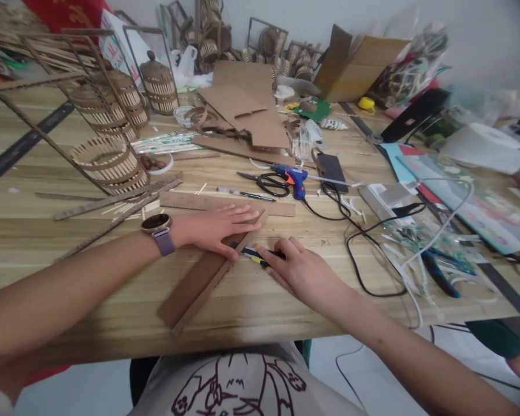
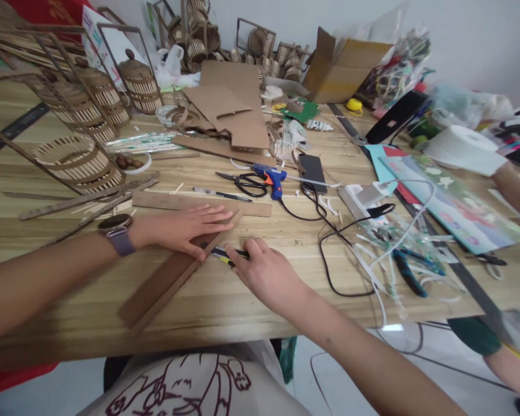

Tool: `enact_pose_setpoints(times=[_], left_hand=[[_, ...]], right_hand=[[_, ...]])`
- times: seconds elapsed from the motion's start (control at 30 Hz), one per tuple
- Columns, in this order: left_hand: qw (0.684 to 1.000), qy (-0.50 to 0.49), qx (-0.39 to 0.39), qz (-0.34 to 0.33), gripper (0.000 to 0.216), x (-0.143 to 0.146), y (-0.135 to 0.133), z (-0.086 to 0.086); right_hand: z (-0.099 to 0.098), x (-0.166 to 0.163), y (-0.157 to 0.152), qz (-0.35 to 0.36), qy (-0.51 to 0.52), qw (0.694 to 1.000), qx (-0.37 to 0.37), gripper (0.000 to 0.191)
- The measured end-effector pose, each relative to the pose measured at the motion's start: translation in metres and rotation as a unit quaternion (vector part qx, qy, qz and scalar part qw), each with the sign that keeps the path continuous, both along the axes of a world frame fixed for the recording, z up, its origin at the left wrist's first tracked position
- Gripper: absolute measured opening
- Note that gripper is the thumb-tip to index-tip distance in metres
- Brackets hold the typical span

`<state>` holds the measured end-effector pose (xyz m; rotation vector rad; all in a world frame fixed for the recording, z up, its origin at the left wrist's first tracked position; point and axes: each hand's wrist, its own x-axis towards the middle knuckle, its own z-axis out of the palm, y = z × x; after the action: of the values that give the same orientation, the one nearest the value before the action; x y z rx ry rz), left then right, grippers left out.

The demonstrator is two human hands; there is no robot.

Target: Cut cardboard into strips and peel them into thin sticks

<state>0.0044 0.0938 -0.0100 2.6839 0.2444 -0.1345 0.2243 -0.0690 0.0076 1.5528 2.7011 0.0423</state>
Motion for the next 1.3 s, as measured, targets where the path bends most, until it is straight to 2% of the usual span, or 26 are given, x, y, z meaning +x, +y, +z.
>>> enact_pose_setpoints(times=[0.4, 0.63, 0.77, 1.3], left_hand=[[0.999, 0.031, 0.012, -0.003, 0.087, 0.0, -0.001, 0.004], [0.999, 0.014, 0.015, 0.026, 0.06, 0.001, -0.004, 0.0], [0.999, -0.007, 0.021, 0.038, 0.054, 0.001, -0.006, -0.003], [0.998, -0.01, 0.044, 0.038, 0.056, 0.001, -0.008, -0.006]], right_hand=[[-0.001, -0.006, -0.004, 0.009, 0.012, 1.0, 0.01, 0.04], [-0.003, -0.006, -0.007, 0.008, 0.009, 1.0, 0.016, 0.039], [-0.002, -0.007, -0.006, 0.021, 0.009, 1.0, 0.009, 0.039], [-0.004, -0.018, -0.017, 0.037, 0.001, 0.999, 0.018, 0.041]])
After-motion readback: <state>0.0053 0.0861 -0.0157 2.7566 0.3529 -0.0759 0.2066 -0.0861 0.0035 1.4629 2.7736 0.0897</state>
